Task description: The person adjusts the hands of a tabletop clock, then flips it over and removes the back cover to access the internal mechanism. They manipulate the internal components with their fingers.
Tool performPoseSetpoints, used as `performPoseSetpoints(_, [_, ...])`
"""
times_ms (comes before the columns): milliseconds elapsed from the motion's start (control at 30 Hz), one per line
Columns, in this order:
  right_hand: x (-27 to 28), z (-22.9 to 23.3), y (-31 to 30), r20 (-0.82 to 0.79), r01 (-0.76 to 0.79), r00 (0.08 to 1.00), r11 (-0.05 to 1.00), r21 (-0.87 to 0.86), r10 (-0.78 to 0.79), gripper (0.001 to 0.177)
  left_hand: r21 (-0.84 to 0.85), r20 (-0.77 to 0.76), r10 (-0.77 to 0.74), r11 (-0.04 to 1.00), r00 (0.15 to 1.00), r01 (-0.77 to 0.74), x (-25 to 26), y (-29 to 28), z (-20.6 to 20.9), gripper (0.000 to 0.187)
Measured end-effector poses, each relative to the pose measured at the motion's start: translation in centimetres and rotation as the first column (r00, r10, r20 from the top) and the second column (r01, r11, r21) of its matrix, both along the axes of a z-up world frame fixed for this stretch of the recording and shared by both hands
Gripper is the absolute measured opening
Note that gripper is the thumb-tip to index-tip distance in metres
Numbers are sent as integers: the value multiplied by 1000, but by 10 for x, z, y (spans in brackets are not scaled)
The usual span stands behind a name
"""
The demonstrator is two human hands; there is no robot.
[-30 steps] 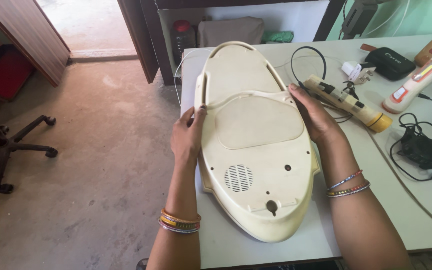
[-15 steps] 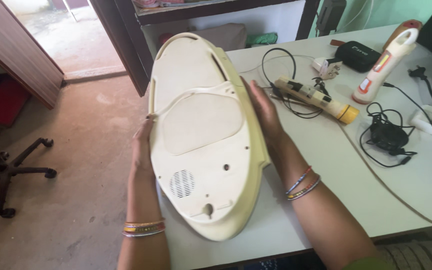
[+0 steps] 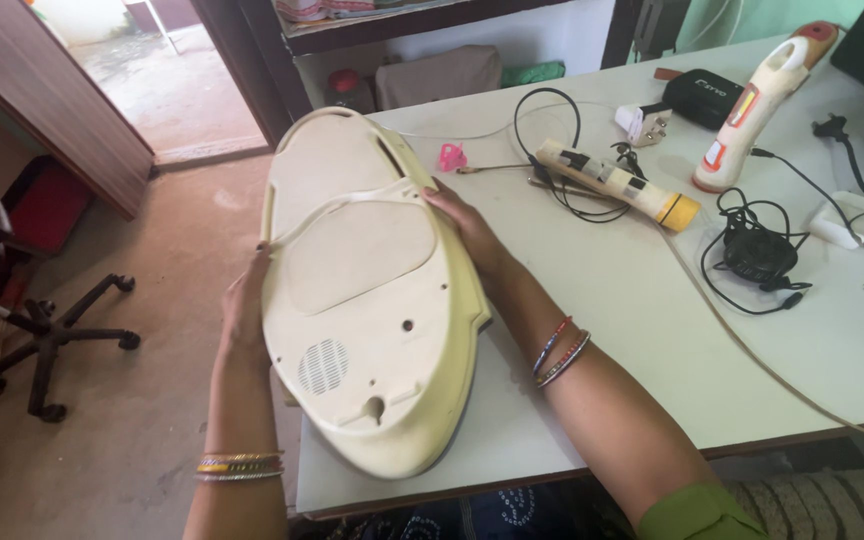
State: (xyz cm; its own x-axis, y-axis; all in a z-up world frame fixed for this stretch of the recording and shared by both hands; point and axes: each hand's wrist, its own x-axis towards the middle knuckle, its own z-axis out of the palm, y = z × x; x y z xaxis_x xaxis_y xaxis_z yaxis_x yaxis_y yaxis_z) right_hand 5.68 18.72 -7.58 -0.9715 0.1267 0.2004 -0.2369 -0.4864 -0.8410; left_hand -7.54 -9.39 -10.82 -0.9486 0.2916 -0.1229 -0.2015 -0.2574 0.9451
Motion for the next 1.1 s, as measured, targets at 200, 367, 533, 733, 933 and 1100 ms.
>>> performPoseSetpoints(200, [-7,-17,34,114,88,989,992,93,-99,46,80,59,-17,997,998,13,7,23,0,45])
performPoseSetpoints(367, [8,-16,37,208,110,968,981,158,-142,46,22,9,9,1000,1000,-9,13,33,2,45])
performPoseSetpoints(533, [13,-2,37,306,149,938,986,74,-165,45,13,13,10,1000,1000,-10,21,45,9,48])
performPoseSetpoints(733, [20,4,45,318,237,885,918,318,-338,48,-17,21,-4,1000,1000,5,30,59,18,47])
performPoseSetpoints(933, [20,1,59,352,269,828,860,433,-437,56,25,-74,-42,999,996,44,33,71,18,38])
performPoseSetpoints(1100, [20,6,63,381,269,785,823,501,-489,62,-21,-78,-36,999,996,35,35,78,22,35])
